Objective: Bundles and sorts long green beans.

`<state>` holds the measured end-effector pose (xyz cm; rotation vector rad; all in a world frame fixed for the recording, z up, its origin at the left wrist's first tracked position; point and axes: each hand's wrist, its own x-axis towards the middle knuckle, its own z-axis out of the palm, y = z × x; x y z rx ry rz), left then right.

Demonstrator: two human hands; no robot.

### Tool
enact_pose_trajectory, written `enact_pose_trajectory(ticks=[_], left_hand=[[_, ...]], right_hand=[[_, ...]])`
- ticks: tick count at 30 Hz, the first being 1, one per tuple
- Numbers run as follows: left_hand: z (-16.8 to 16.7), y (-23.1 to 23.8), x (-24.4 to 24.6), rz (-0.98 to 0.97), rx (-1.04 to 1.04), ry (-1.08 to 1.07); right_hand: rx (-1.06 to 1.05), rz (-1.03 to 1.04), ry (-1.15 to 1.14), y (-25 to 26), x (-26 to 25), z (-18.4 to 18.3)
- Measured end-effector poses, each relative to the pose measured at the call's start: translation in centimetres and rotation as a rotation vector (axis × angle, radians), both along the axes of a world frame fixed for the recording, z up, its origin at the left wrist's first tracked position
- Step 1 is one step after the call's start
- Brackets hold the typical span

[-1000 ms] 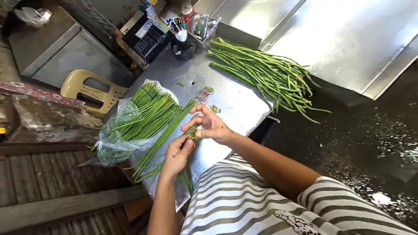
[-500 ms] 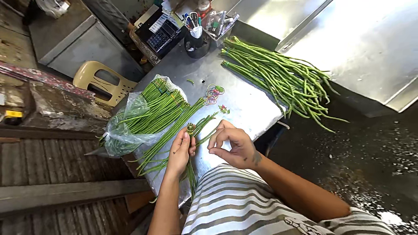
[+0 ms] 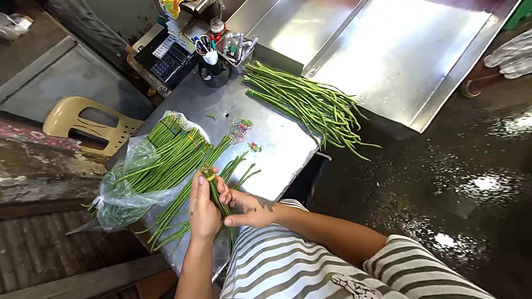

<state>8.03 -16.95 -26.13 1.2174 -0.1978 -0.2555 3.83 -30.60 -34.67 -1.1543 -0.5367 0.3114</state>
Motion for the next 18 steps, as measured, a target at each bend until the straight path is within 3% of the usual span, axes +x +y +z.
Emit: enact_pose_trajectory(ticks=[3, 6, 9, 12, 15, 18], left_hand=[[2.4, -0.1, 0.1, 0.070, -0.055, -0.135], [3.6, 0.3, 0.4, 0.065, 0.105, -0.285], [2.7, 0.5, 0.5, 0.017, 0.228, -0.222], [0.6, 0.5, -0.4, 0.031, 0.380, -0.112], [-1.4, 0.7, -1.4, 0.046, 0.604, -0.039], [-4.0, 1.5, -1.4, -0.024, 0.939, -0.017]], right_hand=[[0.070, -0.055, 0.043, -1.4, -0.1, 3.4], [-0.059, -0.298, -0.054, -5.4, -0.2, 9.8], [-0.425, -0.667, -0.189, -10.9, -0.3, 16.3], [-0.854, -0.973, -0.302, -15.6, 0.7, 20.2], [-1.299, -1.159, -0.275, -18.2, 4.5, 21.1], [-1.581, -1.121, -0.084, -20.5, 12.1, 19.1]])
